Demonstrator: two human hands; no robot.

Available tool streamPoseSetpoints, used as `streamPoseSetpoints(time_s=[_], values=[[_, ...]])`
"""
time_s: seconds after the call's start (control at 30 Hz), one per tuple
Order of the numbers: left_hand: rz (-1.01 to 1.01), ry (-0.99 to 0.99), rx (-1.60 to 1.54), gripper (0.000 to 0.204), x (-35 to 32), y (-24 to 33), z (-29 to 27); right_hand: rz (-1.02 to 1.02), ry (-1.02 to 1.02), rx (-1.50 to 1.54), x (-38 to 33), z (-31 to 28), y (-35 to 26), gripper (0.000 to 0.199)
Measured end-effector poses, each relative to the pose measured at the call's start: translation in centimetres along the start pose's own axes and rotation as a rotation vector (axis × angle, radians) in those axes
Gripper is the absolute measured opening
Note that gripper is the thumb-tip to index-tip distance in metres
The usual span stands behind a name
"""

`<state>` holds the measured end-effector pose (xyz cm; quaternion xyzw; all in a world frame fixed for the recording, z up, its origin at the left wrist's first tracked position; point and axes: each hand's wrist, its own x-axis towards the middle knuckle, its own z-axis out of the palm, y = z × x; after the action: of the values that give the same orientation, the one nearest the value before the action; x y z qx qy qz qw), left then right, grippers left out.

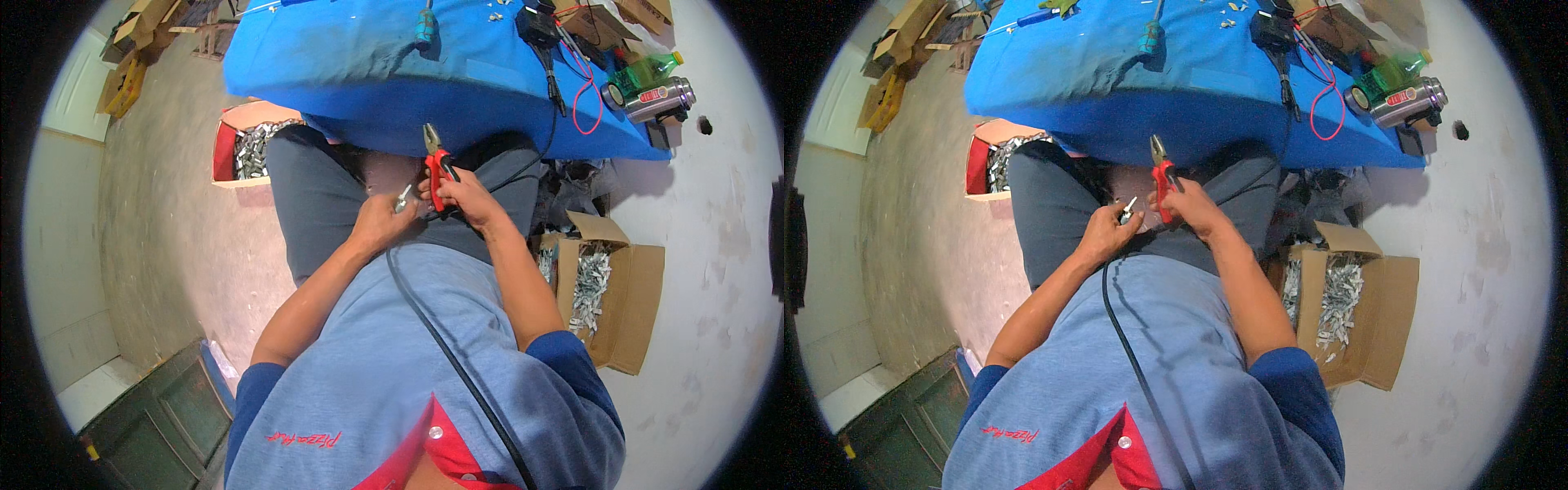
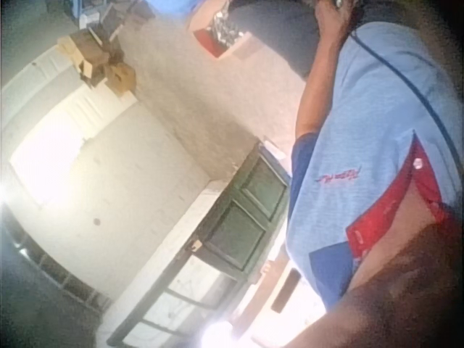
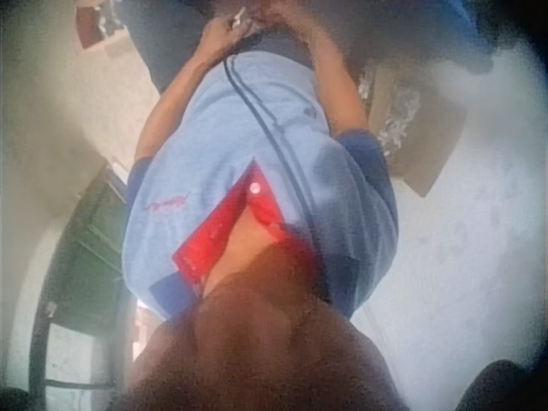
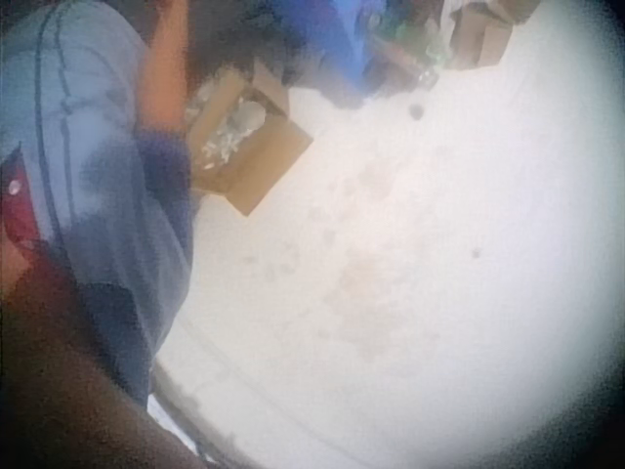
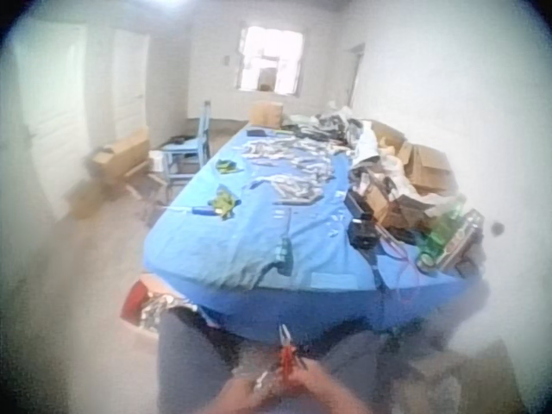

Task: The person uses a screwdriver and pliers to disassemble a small metal component on a work table, removing internal parts and putting them into a box.

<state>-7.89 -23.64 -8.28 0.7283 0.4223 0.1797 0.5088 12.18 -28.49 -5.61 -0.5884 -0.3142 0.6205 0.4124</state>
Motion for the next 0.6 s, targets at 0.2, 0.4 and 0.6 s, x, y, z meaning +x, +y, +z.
streamPoseSetpoints(time_s=[0.2,0.4,0.6], values=[[0.019,0.054,0.122,0.040,-0.1,-0.4,0.5,-0.035,0.004,-0.852,-6.2,-0.7,-4.8,0.034],[-0.022,0.044,0.163,0.038,0.2,-0.1,0.5,-0.230,0.055,-1.358,-9.7,0.5,-3.4,0.064],[-0.055,0.092,0.240,0.035,0.3,0.1,0.4,-0.332,0.147,-1.414,-9.6,1.6,-1.7,0.068]])
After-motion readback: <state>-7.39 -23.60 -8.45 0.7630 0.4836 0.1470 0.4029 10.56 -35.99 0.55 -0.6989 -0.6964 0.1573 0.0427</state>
